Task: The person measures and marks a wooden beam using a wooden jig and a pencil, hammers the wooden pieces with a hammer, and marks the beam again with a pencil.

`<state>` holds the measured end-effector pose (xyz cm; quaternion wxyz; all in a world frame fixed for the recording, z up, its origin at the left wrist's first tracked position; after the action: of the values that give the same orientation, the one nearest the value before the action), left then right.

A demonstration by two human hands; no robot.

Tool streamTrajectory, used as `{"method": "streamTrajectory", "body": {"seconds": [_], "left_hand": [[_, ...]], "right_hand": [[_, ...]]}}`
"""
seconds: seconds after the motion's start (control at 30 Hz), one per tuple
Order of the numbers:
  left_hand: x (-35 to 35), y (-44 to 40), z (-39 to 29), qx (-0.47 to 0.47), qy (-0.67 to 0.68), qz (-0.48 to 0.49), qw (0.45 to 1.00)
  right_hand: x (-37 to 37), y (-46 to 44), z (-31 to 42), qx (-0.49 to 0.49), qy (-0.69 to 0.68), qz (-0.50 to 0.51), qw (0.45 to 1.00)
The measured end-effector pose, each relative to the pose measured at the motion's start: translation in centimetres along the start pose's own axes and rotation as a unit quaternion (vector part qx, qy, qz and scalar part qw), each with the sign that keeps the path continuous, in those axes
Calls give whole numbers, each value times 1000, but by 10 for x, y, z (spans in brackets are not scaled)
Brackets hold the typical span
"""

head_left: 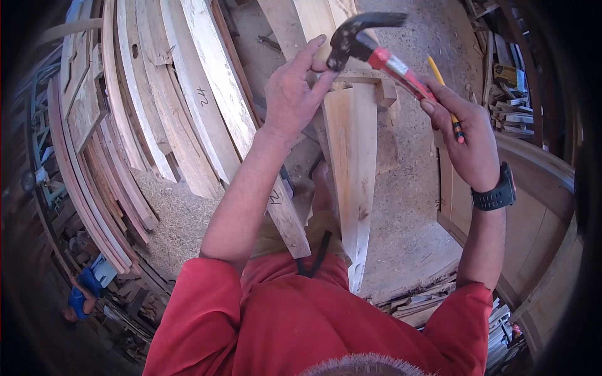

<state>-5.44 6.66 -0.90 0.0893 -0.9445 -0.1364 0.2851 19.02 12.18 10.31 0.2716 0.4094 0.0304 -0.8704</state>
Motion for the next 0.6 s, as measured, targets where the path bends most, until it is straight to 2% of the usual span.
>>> {"method": "streamTrajectory", "body": {"seconds": [0.07, 0.13, 0.17, 0.23, 0.37, 0.47, 0.53, 0.6], "left_hand": [[0, -1, 2, -15, 2, -1, 1000], [-1, 0, 0, 15, 16, -18, 1000], [1, 1, 2, 14, 17, -18, 1000], [1, 1, 3, 8, 27, -20, 999], [3, 1, 7, -36, 20, 6, 999], [1, 1, 4, -3, 15, -6, 1000], [-1, 2, -5, 55, 3, -23, 998], [2, 2, -3, 45, 8, -19, 999]], "right_hand": [[1, -2, 8, -27, 32, 12, 999], [1, -2, 5, 53, -29, 33, 998], [3, -2, 4, 54, -28, 34, 998], [3, -1, 3, 36, 1, 0, 999], [6, -4, 3, 8, 43, 11, 999], [7, 1, 4, 9, 39, 3, 999], [7, 5, -3, 42, -15, -18, 999], [6, 7, -6, 55, -28, -15, 998]]}}
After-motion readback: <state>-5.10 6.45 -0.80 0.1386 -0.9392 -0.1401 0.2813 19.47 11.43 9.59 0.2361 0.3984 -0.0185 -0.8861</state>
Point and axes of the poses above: each hand's wrist, its own y-axis away from the middle knuckle, its own x-axis out of the palm, z = x × y, the point moved 8 cm from there along -y, towards the middle knuckle, and after that the axes turned 3 degrees about x, right-handed, at the moved point
